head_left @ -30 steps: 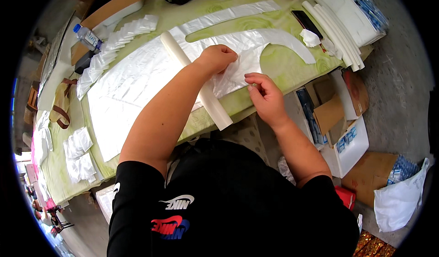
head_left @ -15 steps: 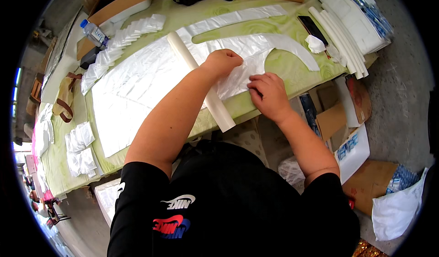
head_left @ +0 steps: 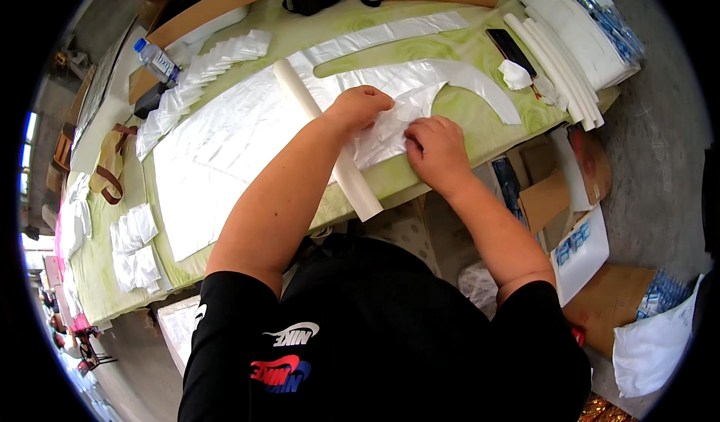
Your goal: The person wraps small white rectangular items in clear plastic film on a green worktable. They unroll film, place an item, fold the film around it, and set the wrapped item aside, repeating the process.
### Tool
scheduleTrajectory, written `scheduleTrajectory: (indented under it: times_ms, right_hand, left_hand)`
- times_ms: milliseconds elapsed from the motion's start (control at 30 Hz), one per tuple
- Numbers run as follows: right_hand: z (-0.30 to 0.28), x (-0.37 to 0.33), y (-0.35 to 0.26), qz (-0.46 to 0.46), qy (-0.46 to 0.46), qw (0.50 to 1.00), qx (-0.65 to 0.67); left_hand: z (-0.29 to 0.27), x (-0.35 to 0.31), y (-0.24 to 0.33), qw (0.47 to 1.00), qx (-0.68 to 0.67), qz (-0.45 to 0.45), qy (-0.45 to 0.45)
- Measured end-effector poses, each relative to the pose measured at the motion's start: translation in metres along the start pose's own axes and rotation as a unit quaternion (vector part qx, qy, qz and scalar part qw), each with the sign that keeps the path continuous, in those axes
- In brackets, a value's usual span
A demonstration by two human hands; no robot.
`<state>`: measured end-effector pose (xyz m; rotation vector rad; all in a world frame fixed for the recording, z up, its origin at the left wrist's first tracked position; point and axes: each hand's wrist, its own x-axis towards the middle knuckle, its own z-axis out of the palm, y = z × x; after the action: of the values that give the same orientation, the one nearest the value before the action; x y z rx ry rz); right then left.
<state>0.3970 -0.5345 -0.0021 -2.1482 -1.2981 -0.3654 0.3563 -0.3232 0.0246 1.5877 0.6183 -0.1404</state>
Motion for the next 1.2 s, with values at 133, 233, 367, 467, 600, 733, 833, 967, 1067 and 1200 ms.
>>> scheduleTrajectory:
  times_ms: [133,233,367,467,600,733,833,967,1067,1200]
  right_hand:
    - [-0.015,-0.001,-0.016,-0.032,0.01,0.999,0.02]
    - [-0.011,0.012,-0.033,-0.086,0.026,0.991,0.095]
    - [0.022,0.045,0.006,0.147,-0.043,0.976,0.156]
    - [0.027,0.081,0.05,0.272,0.13,0.945,0.13]
    - [0.037,0.076,0.064,0.114,0.188,0.975,0.029]
    - [0.035,0.077,0.042,-0.175,0.103,0.979,0.025]
    - [0.038,0.075,0.031,-0.096,0.05,0.976,0.191]
    - [0.031,0.078,0.04,-0.151,0.032,0.981,0.117]
    - [0.042,0.074,0.04,-0.075,0.013,0.984,0.162]
    - [0.058,0.071,0.087,0.019,0.165,0.986,0.028]
  left_hand:
    - [0.001,-0.003,0.002,0.997,-0.072,-0.02,0.016]
    - [0.002,-0.007,0.008,0.996,-0.078,-0.041,0.012]
    - [-0.004,-0.001,0.001,0.994,-0.09,-0.055,0.001]
    - [0.004,-0.005,0.006,0.999,0.009,-0.037,0.02]
    - [0.012,-0.01,0.009,0.998,0.001,0.033,0.05]
    - [0.027,-0.005,0.023,0.99,-0.073,0.091,0.081]
    - [0.025,0.004,0.02,0.977,-0.195,0.069,0.046]
    - [0.018,-0.001,0.022,0.971,-0.214,0.087,0.062]
    - [-0.002,-0.014,0.033,0.947,-0.275,0.123,0.109]
    - [-0.052,-0.073,0.034,0.915,-0.352,0.162,0.116]
